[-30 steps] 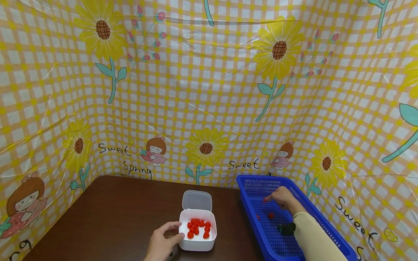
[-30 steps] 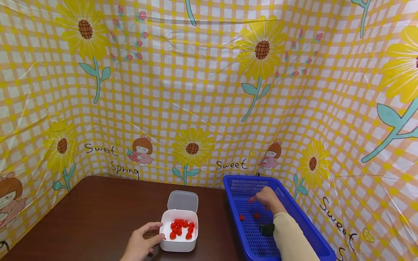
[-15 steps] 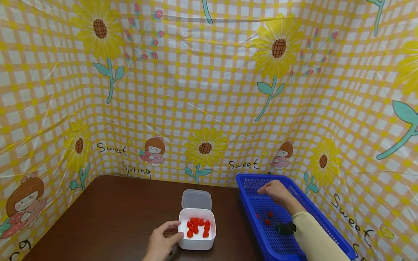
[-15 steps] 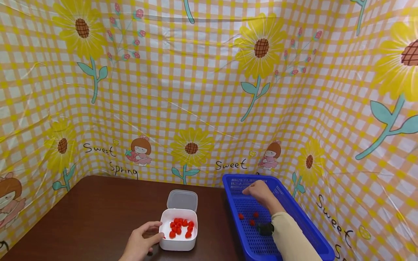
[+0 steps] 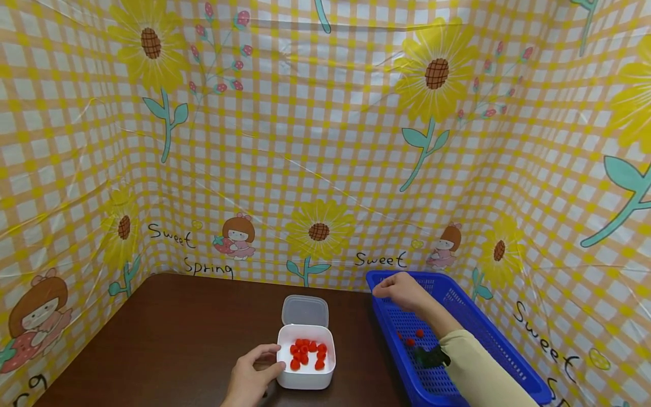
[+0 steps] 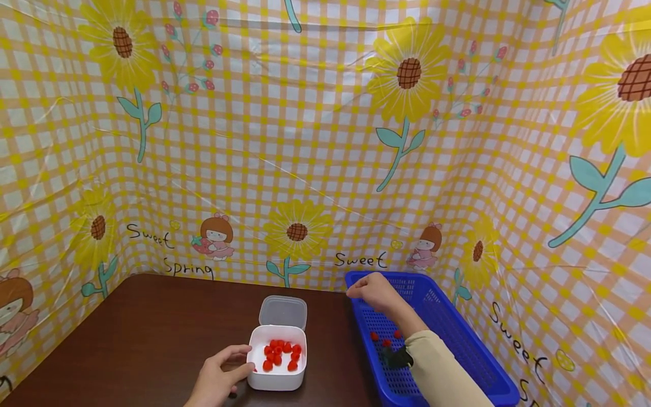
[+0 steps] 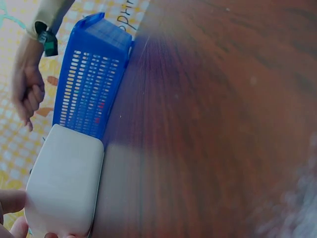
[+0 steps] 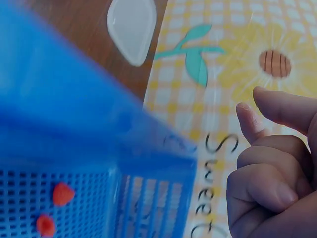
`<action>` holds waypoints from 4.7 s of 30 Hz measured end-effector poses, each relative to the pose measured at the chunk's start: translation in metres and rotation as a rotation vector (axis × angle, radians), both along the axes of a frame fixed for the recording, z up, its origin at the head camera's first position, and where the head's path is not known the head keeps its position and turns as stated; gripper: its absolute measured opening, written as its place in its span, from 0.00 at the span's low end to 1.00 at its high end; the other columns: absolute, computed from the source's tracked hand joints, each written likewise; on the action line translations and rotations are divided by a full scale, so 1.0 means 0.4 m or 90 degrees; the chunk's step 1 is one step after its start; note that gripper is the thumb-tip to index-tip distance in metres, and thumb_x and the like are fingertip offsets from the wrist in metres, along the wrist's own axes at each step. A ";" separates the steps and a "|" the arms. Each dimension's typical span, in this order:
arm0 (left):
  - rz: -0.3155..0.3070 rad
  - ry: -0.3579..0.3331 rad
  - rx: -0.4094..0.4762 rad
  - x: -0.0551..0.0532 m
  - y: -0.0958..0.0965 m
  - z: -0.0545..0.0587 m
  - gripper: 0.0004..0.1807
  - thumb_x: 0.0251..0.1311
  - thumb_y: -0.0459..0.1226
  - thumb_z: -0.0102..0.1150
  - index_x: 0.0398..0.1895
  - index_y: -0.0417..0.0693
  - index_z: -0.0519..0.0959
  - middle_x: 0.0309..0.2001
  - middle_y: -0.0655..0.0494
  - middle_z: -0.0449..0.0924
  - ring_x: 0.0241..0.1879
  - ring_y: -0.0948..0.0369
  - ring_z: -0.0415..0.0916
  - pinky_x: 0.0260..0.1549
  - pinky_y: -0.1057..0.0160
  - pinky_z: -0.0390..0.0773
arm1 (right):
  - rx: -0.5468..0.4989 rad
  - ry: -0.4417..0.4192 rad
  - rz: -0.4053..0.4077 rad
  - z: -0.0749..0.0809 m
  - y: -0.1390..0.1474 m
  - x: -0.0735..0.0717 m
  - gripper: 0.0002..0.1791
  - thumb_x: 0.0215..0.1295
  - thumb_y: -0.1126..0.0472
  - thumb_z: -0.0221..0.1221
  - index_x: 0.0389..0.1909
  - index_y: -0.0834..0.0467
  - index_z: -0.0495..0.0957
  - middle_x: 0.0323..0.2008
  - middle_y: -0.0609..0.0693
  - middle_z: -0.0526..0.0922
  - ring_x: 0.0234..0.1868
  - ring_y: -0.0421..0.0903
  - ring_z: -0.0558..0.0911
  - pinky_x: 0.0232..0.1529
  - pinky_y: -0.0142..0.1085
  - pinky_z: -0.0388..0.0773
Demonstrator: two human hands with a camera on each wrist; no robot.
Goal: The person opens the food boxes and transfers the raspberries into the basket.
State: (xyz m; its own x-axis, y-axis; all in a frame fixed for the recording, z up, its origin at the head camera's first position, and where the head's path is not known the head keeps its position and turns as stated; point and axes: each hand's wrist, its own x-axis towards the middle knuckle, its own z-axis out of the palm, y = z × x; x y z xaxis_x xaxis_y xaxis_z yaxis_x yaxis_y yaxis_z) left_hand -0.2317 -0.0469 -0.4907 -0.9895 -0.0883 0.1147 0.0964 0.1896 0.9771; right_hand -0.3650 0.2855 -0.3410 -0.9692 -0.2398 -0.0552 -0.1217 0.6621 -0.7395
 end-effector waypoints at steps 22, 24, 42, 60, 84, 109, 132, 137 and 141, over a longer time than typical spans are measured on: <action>0.005 -0.004 0.006 0.011 0.011 -0.011 0.20 0.55 0.36 0.73 0.51 0.42 0.83 0.43 0.45 0.85 0.37 0.58 0.82 0.30 0.61 0.80 | -0.080 -0.048 0.111 -0.044 -0.176 0.065 0.10 0.65 0.61 0.64 0.43 0.63 0.86 0.10 0.40 0.53 0.13 0.38 0.46 0.14 0.30 0.48; 0.008 -0.005 0.004 0.011 0.012 -0.011 0.20 0.56 0.37 0.73 0.51 0.42 0.83 0.44 0.44 0.85 0.37 0.58 0.82 0.30 0.61 0.80 | -0.081 -0.050 0.117 -0.050 -0.188 0.068 0.10 0.65 0.61 0.65 0.43 0.63 0.86 0.10 0.40 0.54 0.13 0.38 0.47 0.14 0.30 0.48; 0.004 0.011 -0.003 0.063 0.016 -0.009 0.20 0.55 0.37 0.73 0.52 0.42 0.83 0.44 0.44 0.85 0.36 0.59 0.82 0.30 0.62 0.79 | -0.024 -0.096 0.190 -0.124 -0.277 0.158 0.06 0.62 0.64 0.66 0.36 0.63 0.88 0.16 0.45 0.73 0.10 0.38 0.52 0.12 0.29 0.51; -0.019 0.020 0.005 0.096 0.002 -0.004 0.20 0.55 0.36 0.73 0.52 0.41 0.82 0.44 0.44 0.85 0.36 0.58 0.82 0.31 0.65 0.79 | 0.113 -0.052 0.253 -0.166 -0.348 0.218 0.07 0.55 0.64 0.69 0.21 0.62 0.86 0.12 0.42 0.70 0.11 0.37 0.59 0.13 0.28 0.54; -0.014 0.030 0.009 0.095 0.003 -0.011 0.20 0.53 0.36 0.73 0.50 0.42 0.83 0.43 0.44 0.85 0.35 0.59 0.82 0.28 0.66 0.77 | 0.390 0.070 0.328 -0.209 -0.413 0.243 0.23 0.55 0.57 0.63 0.05 0.49 0.65 0.04 0.36 0.56 0.06 0.32 0.57 0.09 0.25 0.54; -0.013 0.042 0.013 0.095 0.000 -0.014 0.20 0.54 0.37 0.73 0.51 0.42 0.83 0.43 0.43 0.85 0.34 0.63 0.81 0.27 0.67 0.77 | 0.221 0.190 0.294 -0.265 -0.430 0.261 0.12 0.51 0.62 0.67 0.12 0.57 0.79 0.09 0.31 0.62 0.13 0.28 0.60 0.16 0.22 0.56; -0.014 0.048 0.022 0.105 -0.001 -0.002 0.19 0.55 0.36 0.72 0.50 0.42 0.83 0.42 0.45 0.86 0.34 0.64 0.81 0.27 0.68 0.76 | 0.040 0.086 0.233 -0.287 -0.437 0.264 0.06 0.49 0.70 0.69 0.18 0.60 0.82 0.14 0.36 0.73 0.17 0.31 0.67 0.19 0.24 0.61; -0.013 0.047 0.014 0.108 -0.002 0.000 0.20 0.55 0.37 0.72 0.51 0.42 0.83 0.43 0.45 0.86 0.34 0.64 0.82 0.27 0.67 0.77 | 0.002 0.055 0.225 -0.292 -0.438 0.263 0.06 0.47 0.72 0.68 0.19 0.62 0.82 0.15 0.39 0.75 0.18 0.33 0.68 0.20 0.24 0.62; -0.011 0.041 0.007 0.107 -0.002 0.000 0.20 0.54 0.38 0.73 0.50 0.43 0.83 0.43 0.44 0.86 0.34 0.64 0.82 0.27 0.67 0.77 | -0.009 0.038 0.222 -0.294 -0.438 0.262 0.05 0.47 0.72 0.68 0.19 0.62 0.82 0.16 0.39 0.75 0.19 0.34 0.69 0.21 0.25 0.63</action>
